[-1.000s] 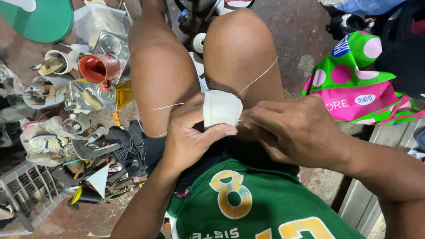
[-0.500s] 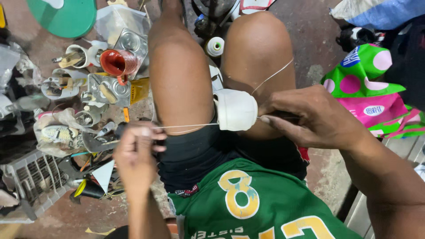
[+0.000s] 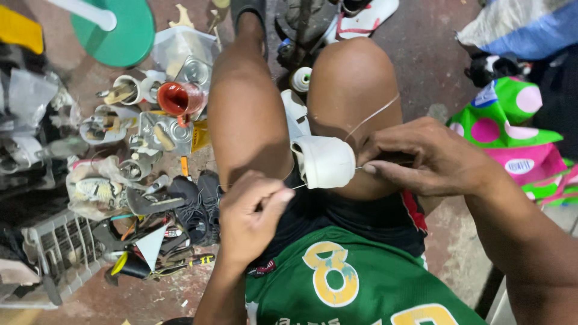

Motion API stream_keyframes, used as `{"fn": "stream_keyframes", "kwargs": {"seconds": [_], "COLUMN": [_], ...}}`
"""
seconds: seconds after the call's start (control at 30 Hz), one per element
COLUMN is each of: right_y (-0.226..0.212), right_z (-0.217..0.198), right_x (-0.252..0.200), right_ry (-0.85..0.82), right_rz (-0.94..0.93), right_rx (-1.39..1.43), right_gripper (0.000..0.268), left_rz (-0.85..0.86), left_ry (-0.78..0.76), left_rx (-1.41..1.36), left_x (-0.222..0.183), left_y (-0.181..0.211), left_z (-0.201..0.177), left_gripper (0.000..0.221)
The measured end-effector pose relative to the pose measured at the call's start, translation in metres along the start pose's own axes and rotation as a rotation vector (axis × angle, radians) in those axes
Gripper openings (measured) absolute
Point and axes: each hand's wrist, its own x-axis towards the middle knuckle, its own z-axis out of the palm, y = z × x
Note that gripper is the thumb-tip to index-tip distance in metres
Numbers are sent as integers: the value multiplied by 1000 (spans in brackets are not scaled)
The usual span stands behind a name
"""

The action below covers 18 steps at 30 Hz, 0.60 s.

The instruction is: The person is stitching a white shoe component by hand using a needle and thread, pulling the thread tight through the material while holding the piece between their legs.

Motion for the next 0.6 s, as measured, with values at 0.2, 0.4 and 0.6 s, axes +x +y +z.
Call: {"fn": "stream_keyframes", "kwargs": {"seconds": [0.2,0.4,0.6], "right_y": [-1,-11,-32], "right_z": [-1,-1,4], "right_x": [1,-3,-8], "right_ry": [-62,-65,-5], "right_rz": [89,25,55], "right_rx": [66,-4,-211], "right_gripper": [20,22,24], "left_rz": [-456,-398,-376], "left_ry": [55,-199,-350], "left_rx": [-1362,-296,-303], "left_x": [-9,9,32], "left_y": [-14,0,7], "left_z": [-9,14,13], "left_gripper": [23,23,20]}}
